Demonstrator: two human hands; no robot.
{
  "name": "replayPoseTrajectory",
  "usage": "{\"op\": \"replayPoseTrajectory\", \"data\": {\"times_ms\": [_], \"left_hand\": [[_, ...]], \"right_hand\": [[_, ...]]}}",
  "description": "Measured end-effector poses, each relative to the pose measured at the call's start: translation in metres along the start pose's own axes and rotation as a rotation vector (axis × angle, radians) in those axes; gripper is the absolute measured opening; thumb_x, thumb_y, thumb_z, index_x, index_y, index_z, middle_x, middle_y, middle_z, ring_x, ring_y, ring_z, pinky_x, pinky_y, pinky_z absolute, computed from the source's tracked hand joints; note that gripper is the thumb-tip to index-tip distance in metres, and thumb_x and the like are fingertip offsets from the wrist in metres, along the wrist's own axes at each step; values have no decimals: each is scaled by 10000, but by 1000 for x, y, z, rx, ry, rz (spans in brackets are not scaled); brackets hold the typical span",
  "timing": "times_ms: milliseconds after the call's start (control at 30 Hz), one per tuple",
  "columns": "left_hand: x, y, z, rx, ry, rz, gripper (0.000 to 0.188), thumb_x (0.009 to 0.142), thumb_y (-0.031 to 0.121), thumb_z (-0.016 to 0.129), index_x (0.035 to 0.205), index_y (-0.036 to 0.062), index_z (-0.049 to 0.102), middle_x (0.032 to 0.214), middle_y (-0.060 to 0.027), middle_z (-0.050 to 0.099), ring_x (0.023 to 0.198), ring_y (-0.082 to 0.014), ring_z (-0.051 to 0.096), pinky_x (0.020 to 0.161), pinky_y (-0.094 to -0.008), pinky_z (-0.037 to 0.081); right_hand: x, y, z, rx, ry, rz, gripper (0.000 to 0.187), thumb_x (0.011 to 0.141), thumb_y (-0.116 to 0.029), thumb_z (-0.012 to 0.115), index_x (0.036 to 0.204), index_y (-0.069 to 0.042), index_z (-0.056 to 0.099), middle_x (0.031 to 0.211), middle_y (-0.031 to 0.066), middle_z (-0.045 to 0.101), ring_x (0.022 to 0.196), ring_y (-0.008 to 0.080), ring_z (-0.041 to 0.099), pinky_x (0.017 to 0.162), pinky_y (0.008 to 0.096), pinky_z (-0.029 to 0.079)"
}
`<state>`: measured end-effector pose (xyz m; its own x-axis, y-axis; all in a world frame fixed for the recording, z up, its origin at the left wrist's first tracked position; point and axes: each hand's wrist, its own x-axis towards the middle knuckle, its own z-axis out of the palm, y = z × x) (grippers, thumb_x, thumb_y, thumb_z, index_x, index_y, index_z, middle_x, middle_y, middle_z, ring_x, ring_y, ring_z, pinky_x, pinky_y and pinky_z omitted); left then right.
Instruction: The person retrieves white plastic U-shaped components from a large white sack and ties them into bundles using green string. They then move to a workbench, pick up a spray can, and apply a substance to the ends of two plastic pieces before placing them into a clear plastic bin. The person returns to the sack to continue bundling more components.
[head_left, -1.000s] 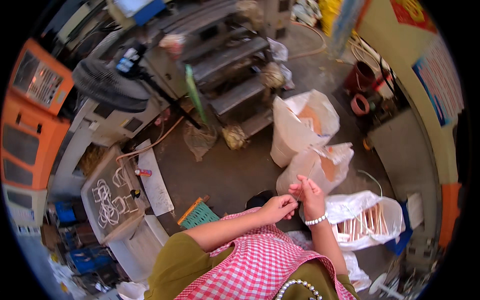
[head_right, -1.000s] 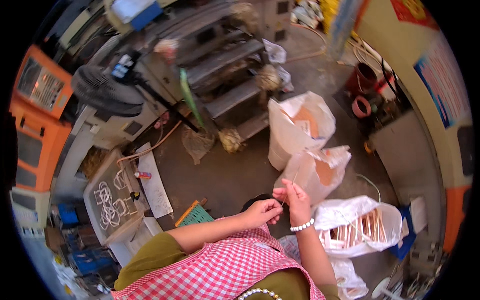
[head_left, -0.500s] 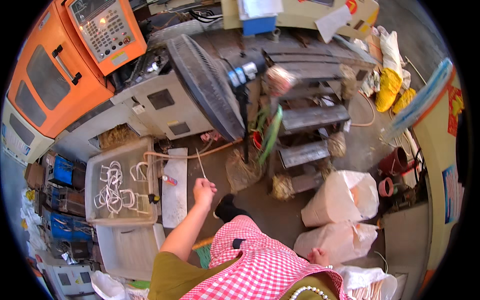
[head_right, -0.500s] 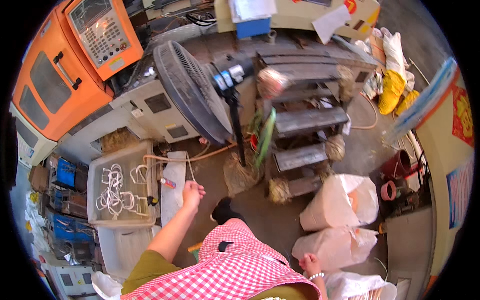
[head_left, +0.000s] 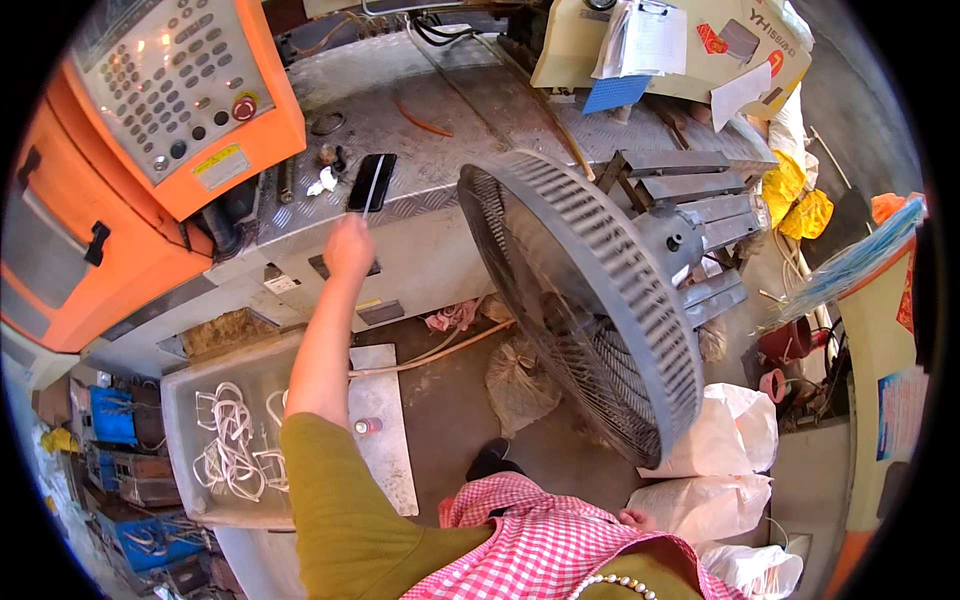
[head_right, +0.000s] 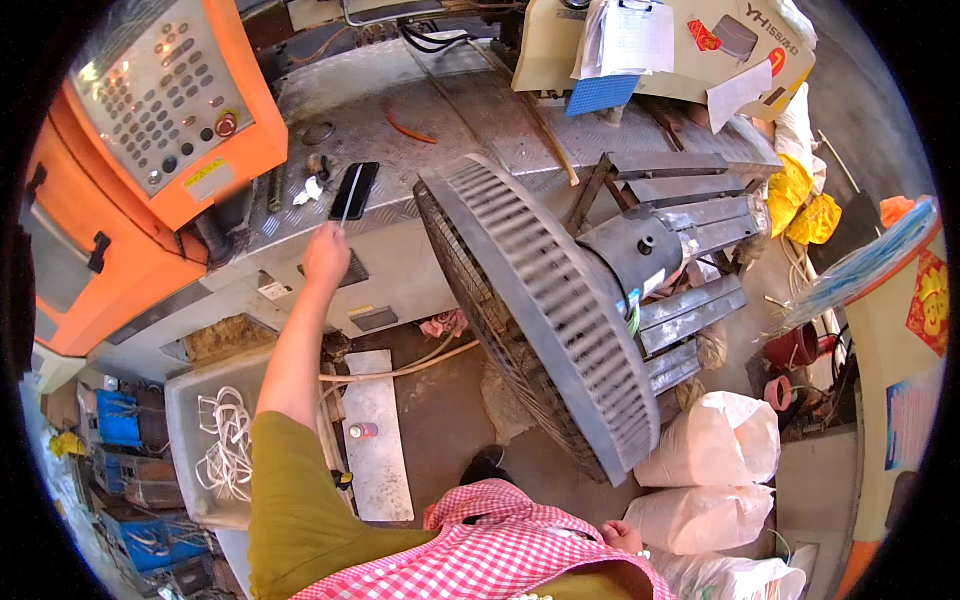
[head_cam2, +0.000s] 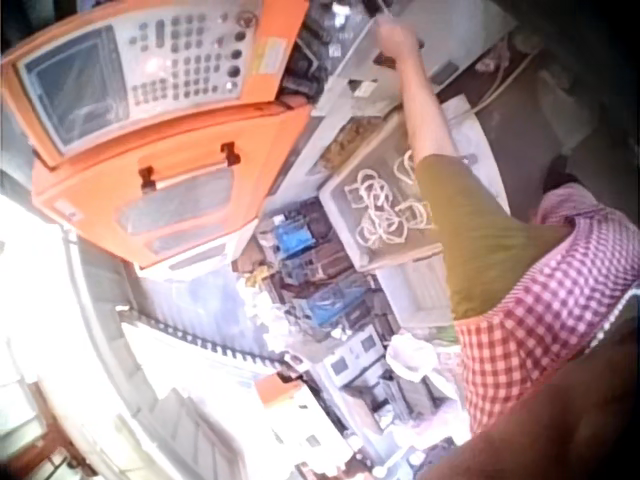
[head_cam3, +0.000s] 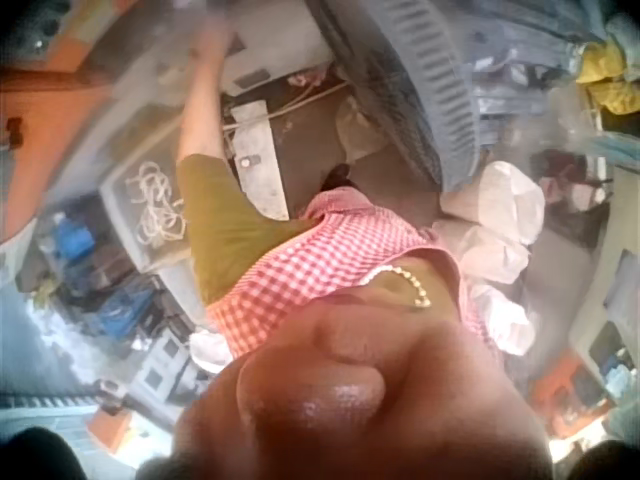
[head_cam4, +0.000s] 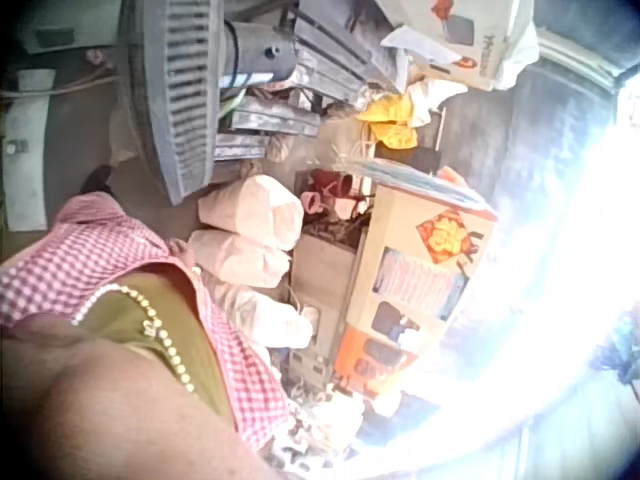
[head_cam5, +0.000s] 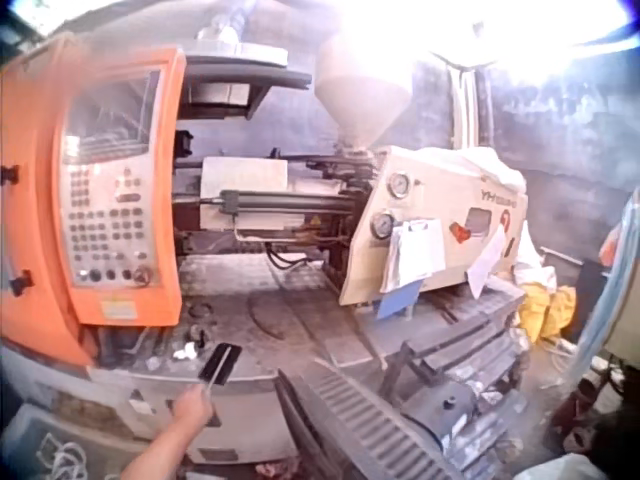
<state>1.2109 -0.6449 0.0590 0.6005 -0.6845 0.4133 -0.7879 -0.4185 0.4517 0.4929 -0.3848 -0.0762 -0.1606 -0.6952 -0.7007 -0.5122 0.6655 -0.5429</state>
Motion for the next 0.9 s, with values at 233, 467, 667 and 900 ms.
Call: {"op": "replayPoseTrajectory", "data": {"times_ms": [233,467,667,900], "left_hand": [[56,61,58,7,-112,-88,227,815,231,540,876,41,648,987,-183,626,910,-356,619,765,-454,497],[89,65,50,40,-288,-206,323,833,354,590,911,52,676,1003,-172,645,949,-334,627,775,-445,497],[42,72,69,-184,-70,-24,412,906,436,476,838,57,623,912,-157,632,850,-360,610,708,-471,467],[-236,121,9,-448,-664,232,308,903,284,495,1003,7,586,932,-156,611,853,-305,564,712,-400,453]], "right_hand": [[-37,-34,3,-237,-11,138,251,831,-266,658,907,-30,698,755,33,667,706,112,600,667,287,483],[-73,-69,21,-168,118,156,258,828,-288,665,864,-35,701,723,19,654,697,109,592,664,283,478],[-1,125,5,-467,231,-472,261,819,-351,652,872,-99,699,733,104,678,659,232,649,621,344,512],[-116,31,-8,-104,230,-98,306,832,-329,536,839,-47,657,832,184,654,758,344,619,705,434,488]]}}
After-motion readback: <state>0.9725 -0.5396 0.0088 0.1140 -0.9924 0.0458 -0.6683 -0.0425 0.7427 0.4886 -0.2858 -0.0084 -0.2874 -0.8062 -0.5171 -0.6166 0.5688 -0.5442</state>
